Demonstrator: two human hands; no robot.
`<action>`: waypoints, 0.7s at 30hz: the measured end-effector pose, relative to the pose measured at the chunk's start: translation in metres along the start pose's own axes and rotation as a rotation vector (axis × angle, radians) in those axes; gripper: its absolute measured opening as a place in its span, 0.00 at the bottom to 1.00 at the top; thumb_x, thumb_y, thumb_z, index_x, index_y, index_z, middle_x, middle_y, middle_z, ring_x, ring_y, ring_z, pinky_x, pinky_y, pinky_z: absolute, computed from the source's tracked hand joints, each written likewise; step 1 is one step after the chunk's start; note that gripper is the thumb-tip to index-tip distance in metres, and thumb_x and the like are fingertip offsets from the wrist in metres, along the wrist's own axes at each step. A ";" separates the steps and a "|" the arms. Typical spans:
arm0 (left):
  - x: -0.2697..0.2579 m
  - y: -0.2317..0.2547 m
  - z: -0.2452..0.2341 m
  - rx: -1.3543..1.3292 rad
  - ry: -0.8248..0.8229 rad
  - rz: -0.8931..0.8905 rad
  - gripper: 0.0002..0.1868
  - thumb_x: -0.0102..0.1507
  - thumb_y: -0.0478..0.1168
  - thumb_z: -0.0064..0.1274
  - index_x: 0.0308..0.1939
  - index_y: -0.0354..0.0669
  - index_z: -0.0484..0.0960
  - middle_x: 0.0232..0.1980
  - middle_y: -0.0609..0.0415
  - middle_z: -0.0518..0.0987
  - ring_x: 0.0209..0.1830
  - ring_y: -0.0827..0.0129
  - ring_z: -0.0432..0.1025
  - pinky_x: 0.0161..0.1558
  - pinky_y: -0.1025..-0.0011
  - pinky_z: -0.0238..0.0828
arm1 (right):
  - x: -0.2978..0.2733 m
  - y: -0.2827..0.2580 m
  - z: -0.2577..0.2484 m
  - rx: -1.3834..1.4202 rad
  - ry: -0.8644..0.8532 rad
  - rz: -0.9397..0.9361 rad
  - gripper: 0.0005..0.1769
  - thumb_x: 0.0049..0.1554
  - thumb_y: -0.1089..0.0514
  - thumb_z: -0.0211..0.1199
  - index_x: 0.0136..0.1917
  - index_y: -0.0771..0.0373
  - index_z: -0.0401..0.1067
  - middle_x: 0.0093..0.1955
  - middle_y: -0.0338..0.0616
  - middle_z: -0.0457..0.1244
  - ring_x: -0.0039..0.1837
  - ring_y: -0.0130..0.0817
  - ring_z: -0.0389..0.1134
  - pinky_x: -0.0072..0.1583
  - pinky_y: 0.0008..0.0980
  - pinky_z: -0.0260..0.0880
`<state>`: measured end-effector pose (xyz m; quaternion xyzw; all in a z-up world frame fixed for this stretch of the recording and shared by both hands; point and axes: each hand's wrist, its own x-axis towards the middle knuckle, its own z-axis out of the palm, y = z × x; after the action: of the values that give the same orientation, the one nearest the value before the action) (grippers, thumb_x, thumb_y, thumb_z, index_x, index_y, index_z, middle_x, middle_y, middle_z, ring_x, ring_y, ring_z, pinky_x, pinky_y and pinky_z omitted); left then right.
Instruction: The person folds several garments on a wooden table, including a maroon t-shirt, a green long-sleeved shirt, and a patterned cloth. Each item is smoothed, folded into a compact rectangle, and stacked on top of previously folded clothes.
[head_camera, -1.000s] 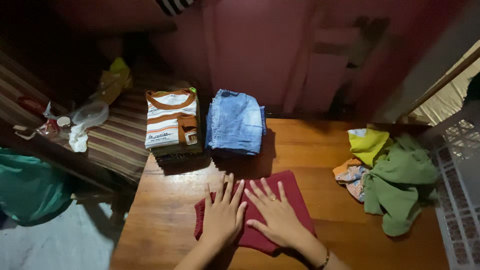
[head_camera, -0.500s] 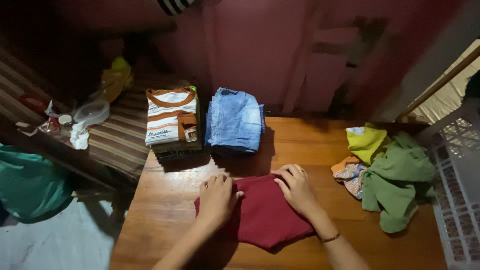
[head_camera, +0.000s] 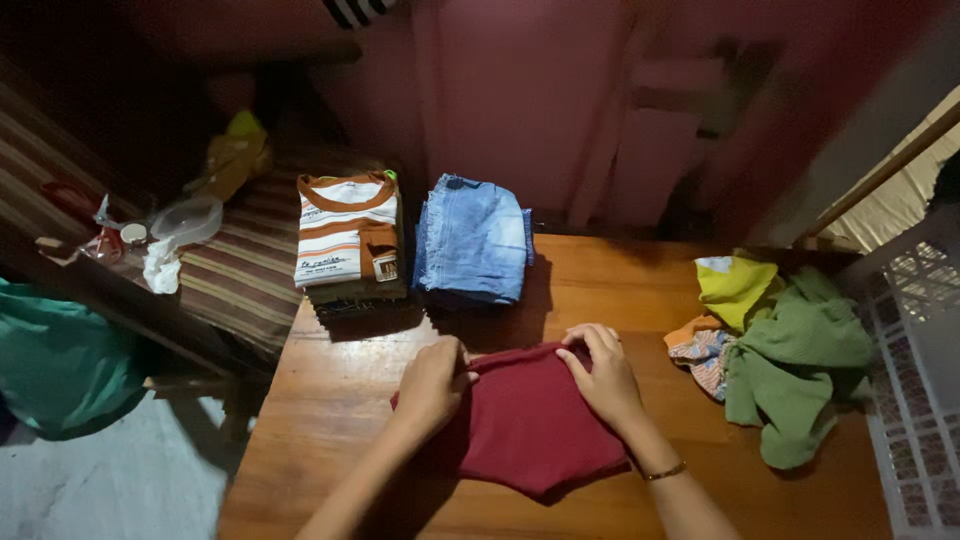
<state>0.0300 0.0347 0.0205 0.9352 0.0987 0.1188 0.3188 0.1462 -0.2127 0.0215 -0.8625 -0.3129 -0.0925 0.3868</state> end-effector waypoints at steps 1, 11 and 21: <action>0.001 0.000 0.002 0.034 0.018 0.024 0.16 0.55 0.44 0.65 0.37 0.41 0.76 0.38 0.44 0.80 0.42 0.44 0.73 0.42 0.49 0.68 | 0.001 0.001 0.001 -0.036 -0.002 -0.031 0.14 0.55 0.55 0.68 0.51 0.64 0.73 0.53 0.48 0.67 0.59 0.47 0.66 0.60 0.42 0.66; 0.026 0.027 0.026 0.188 -0.346 0.126 0.26 0.62 0.61 0.57 0.49 0.43 0.78 0.36 0.41 0.81 0.38 0.43 0.76 0.40 0.48 0.72 | 0.002 -0.009 -0.006 -0.092 0.030 -0.055 0.16 0.52 0.55 0.70 0.51 0.64 0.76 0.51 0.49 0.65 0.58 0.48 0.64 0.59 0.43 0.65; 0.031 0.028 0.011 -0.691 -0.506 -0.051 0.18 0.73 0.50 0.46 0.50 0.38 0.83 0.33 0.63 0.71 0.33 0.80 0.62 0.36 0.72 0.64 | -0.013 0.040 -0.052 0.135 -0.190 0.223 0.21 0.64 0.45 0.51 0.53 0.62 0.75 0.42 0.38 0.71 0.41 0.29 0.73 0.44 0.28 0.74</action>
<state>0.0656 0.0149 0.0341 0.7703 -0.0052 -0.0964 0.6303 0.1651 -0.2767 0.0278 -0.8687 -0.2559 0.0544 0.4205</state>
